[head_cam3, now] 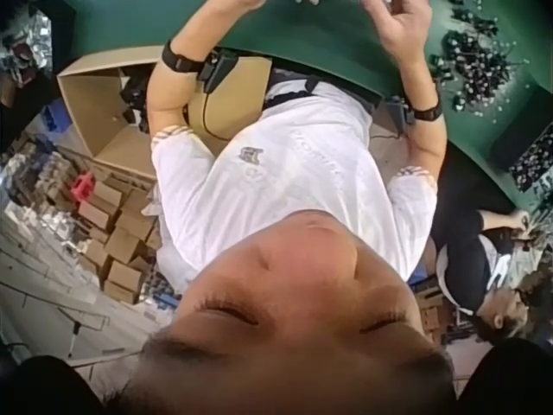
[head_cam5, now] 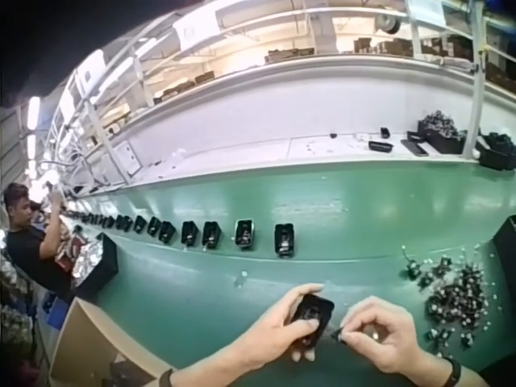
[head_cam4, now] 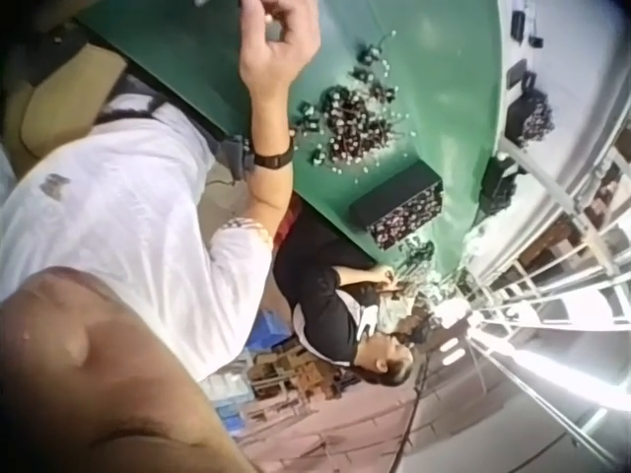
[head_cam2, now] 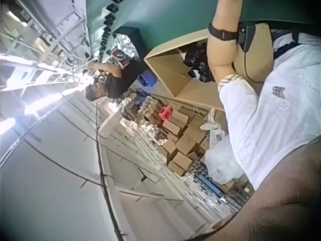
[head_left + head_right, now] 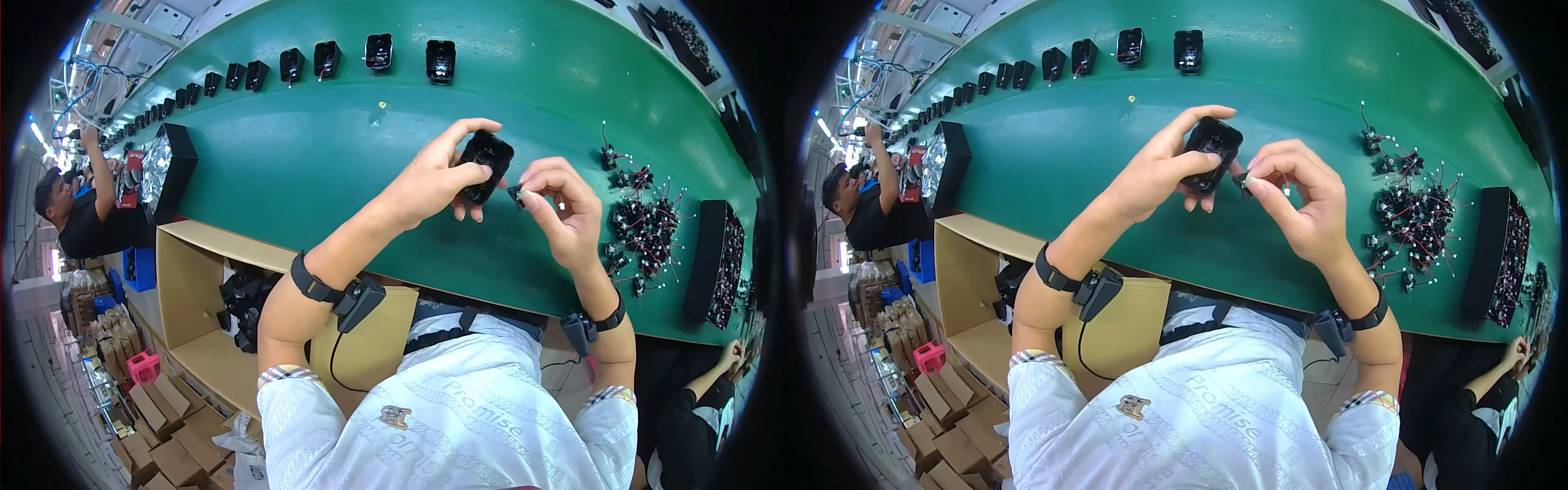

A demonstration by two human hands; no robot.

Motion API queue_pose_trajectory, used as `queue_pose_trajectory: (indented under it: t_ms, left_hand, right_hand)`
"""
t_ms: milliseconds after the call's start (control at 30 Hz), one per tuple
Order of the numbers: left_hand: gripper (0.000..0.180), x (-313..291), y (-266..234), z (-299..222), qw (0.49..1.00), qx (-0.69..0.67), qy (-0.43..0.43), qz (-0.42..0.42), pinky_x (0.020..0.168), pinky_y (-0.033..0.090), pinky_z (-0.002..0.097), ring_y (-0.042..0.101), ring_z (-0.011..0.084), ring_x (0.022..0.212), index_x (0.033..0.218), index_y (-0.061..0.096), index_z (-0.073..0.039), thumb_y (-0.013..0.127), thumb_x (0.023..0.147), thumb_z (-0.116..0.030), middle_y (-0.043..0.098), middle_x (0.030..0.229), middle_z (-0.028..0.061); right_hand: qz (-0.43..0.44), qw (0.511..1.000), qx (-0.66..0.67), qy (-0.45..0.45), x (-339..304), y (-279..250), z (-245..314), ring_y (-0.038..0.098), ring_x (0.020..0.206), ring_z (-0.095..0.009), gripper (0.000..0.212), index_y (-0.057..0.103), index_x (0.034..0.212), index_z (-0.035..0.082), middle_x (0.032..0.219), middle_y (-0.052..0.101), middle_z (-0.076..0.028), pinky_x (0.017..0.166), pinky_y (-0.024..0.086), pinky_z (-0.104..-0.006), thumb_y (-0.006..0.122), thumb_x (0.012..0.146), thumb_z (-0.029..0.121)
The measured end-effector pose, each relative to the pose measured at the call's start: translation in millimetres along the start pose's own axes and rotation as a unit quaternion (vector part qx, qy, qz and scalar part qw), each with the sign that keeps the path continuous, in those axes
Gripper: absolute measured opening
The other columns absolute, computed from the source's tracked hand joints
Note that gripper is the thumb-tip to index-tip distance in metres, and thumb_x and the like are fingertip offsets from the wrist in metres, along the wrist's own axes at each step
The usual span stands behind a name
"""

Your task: The person picks up a black plastic housing from a box, retrieves a circuit board with wires from the table, and inserts the board into the housing. They then press a plastic cover onto the housing and place the assembled unit onto the green workbench.

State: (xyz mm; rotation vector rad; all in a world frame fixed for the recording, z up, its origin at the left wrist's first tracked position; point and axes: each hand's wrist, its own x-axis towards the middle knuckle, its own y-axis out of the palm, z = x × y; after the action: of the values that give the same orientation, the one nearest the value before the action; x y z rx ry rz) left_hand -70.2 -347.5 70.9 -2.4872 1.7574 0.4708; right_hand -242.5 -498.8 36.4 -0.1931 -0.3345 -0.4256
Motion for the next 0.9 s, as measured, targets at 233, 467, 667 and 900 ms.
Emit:
queue_pose_trajectory:
  t_ms: [233,467,667,900]
  left_hand:
    - [0.049,4.9,10.8,17.5,0.991,-0.119,-0.019,0.054,0.068,0.058,0.0322,0.069,0.0217,0.085,0.141,0.043,-0.007,0.038,0.109,-0.044,0.063,0.109,0.0124]
    - [0.046,4.7,12.0,14.6,0.991,-0.125,0.023,0.029,0.082,0.062,0.0386,0.067,0.0229,0.103,0.141,0.041,-0.003,0.044,0.109,-0.035,0.058,0.121,0.0139]
    - [0.047,5.6,16.1,12.4,0.992,-0.116,0.046,0.02,0.084,0.062,0.0381,0.066,0.0217,0.104,0.14,0.041,-0.001,0.054,0.106,-0.032,0.056,0.12,0.0138]
    - [0.049,4.1,16.0,16.3,0.99,-0.113,0.081,0.033,0.082,0.063,0.0372,0.065,0.021,0.105,0.137,0.043,0.0,0.061,0.103,-0.03,0.054,0.12,0.0143]
  right_hand:
    - [-0.085,0.985,-0.124,-0.089,0.8,16.4,0.8,0.061,0.1,-0.021,0.01,0.067,0.096,0.0,0.108,0.061,-0.014,0.086,0.049,-0.0314,0.072,0.087,0.001]
    - [-0.086,0.969,-0.21,-0.093,-3.0,21.0,-4.3,0.062,0.1,-0.025,0.012,0.069,0.093,0.002,0.11,0.062,-0.013,0.088,0.05,-0.0351,0.076,0.084,0.006]
    - [-0.111,0.966,-0.211,-0.097,-4.9,24.2,-8.8,0.061,0.103,-0.025,0.011,0.069,0.095,0.003,0.115,0.061,-0.013,0.087,0.05,-0.035,0.075,0.087,0.007]
    - [-0.094,0.956,-0.26,-0.096,-7.2,20.2,-7.5,0.058,0.115,-0.03,0.017,0.071,0.101,0.007,0.127,0.058,-0.015,0.09,0.049,-0.0404,0.076,0.085,0.011]
